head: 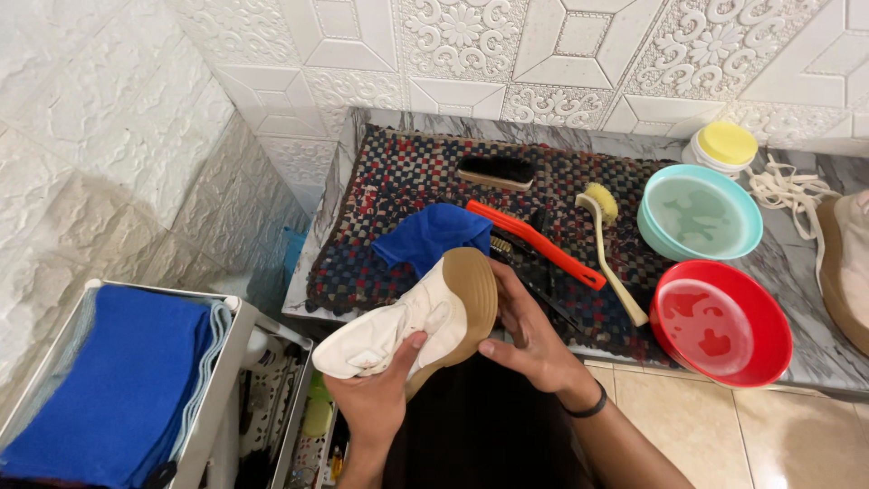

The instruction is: The person cleans a white sneaker by repeatedly scrubbing it with an orange brush and wiping it with a blue cloth. They rotate the shoe to clean different areas, including the sole and upper, while using a red bowl of soapy water to wet the brush.

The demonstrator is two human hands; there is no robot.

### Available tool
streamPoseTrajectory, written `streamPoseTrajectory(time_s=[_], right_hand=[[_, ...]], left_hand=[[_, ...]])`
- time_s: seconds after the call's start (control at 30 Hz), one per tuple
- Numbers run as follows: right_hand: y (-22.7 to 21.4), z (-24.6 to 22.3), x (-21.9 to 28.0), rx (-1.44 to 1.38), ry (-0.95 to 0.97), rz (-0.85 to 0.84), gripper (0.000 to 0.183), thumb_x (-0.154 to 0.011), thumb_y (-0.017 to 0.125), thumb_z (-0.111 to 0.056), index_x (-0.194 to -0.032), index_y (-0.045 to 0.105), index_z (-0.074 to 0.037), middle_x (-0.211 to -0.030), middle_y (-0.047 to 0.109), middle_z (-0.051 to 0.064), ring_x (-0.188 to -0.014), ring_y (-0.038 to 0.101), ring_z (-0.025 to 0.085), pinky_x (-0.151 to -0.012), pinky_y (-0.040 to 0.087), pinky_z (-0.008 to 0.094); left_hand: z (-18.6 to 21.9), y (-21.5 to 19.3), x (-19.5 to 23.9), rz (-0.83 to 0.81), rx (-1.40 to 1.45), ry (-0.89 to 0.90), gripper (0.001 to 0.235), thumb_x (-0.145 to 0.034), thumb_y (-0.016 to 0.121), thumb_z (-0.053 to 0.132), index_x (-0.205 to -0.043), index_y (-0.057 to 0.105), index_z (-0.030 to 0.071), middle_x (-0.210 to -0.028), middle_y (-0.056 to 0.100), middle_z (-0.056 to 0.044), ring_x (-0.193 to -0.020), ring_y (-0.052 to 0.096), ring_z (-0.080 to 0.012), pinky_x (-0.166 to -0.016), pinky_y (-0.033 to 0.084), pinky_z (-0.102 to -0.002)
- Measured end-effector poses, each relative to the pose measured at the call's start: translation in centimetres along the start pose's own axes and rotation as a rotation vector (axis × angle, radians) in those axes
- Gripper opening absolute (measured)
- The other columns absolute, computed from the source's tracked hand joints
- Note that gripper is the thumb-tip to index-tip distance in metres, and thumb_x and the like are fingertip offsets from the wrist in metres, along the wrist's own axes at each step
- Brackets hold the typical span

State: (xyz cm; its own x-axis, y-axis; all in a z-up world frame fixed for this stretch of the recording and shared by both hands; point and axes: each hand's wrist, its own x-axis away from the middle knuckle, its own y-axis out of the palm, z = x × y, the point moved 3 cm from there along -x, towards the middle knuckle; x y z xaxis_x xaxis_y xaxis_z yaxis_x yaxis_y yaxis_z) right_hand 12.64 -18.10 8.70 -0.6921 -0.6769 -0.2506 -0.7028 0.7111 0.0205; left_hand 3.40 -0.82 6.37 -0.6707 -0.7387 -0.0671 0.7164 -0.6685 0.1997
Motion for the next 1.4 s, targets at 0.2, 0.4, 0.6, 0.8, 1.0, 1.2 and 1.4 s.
streamPoseTrajectory(time_s=[0.2, 0.4, 0.6, 0.8, 1.0, 1.2, 1.4], right_hand=[[-1.0, 2.7, 0.1, -0.146, 0.082, 0.023, 0.094, -0.084, 0.075, -0.042, -0.157, 0.029, -0.004, -0.146, 0.049, 0.008, -0.134, 0.05, 0.018, -0.11, 0.04, 0.032], [-2.3, 5.9, 1.3, -0.089, 0.057, 0.064, 0.093, -0.087, 0.075, -0.035, -0.159, 0.027, -0.003, -0.151, 0.048, 0.012, -0.138, 0.048, 0.023, -0.113, 0.043, 0.039], [-2.5, 4.1, 1.4, -0.113, 0.071, 0.03, 0.086, -0.092, 0.069, -0.026, -0.16, 0.024, 0.001, -0.155, 0.045, 0.014, -0.143, 0.043, 0.023, -0.12, 0.035, 0.04], [-6.8, 1.9, 0.9, 0.771, 0.152, 0.547, 0.048, -0.086, 0.062, -0.01, -0.135, 0.061, -0.013, -0.115, 0.07, 0.001, -0.094, 0.062, 0.015, -0.08, 0.049, 0.029], [-7.3, 5.4, 0.1, 1.278, 0.145, 0.376, 0.029, -0.091, 0.07, -0.017, -0.12, 0.071, -0.01, -0.09, 0.065, 0.009, -0.094, 0.061, 0.035, -0.082, 0.049, 0.05], [-7.2, -1.2, 2.8, 1.45, 0.093, 0.464, 0.027, -0.098, 0.06, -0.017, -0.123, 0.071, -0.017, -0.094, 0.065, 0.01, -0.087, 0.063, 0.038, -0.076, 0.05, 0.053], [-17.6, -7.2, 6.8, 1.625, 0.444, 0.699, 0.035, -0.102, 0.053, -0.015, -0.129, 0.074, -0.014, -0.106, 0.063, 0.024, -0.088, 0.066, 0.047, -0.074, 0.052, 0.057]], left_hand=[[-2.6, -1.6, -0.5, -0.287, 0.001, -0.425, 0.059, -0.08, 0.074, 0.028, -0.132, 0.068, 0.002, -0.127, 0.078, -0.015, -0.122, 0.072, -0.0261, -0.108, 0.055, -0.037], [-6.2, -3.1, -0.5, -0.563, 0.357, -0.592, 0.093, -0.072, 0.077, 0.034, -0.152, 0.045, 0.0, -0.143, 0.062, -0.019, -0.131, 0.058, -0.032, -0.112, 0.045, -0.042], [-4.0, -1.5, 0.1, -0.709, 0.784, -0.328, 0.066, -0.088, 0.075, 0.042, -0.13, 0.042, 0.003, -0.118, 0.054, -0.015, -0.11, 0.055, -0.0244, -0.088, 0.048, -0.036], [-1.4, -2.3, -1.4, -0.749, 1.217, -0.403, 0.097, -0.088, 0.065, 0.069, -0.158, 0.028, 0.013, -0.142, 0.057, -0.019, -0.134, 0.052, -0.036, -0.11, 0.04, -0.052], [-0.8, -0.8, -0.6, -0.894, 1.28, -0.456, 0.099, -0.097, 0.061, 0.064, -0.167, 0.006, 0.021, -0.161, 0.039, -0.022, -0.151, 0.033, -0.037, -0.124, 0.024, -0.049], [-2.3, 1.6, 0.6, -0.735, 1.103, -0.379, 0.071, -0.104, 0.055, 0.047, -0.157, 0.033, 0.005, -0.156, 0.041, -0.024, -0.139, 0.046, -0.0345, -0.114, 0.033, -0.044], [-3.4, 3.3, 0.3, -0.545, 0.499, -0.279, 0.061, -0.091, 0.061, 0.031, -0.145, 0.048, 0.005, -0.157, 0.046, -0.021, -0.145, 0.045, -0.0304, -0.12, 0.034, -0.04]])
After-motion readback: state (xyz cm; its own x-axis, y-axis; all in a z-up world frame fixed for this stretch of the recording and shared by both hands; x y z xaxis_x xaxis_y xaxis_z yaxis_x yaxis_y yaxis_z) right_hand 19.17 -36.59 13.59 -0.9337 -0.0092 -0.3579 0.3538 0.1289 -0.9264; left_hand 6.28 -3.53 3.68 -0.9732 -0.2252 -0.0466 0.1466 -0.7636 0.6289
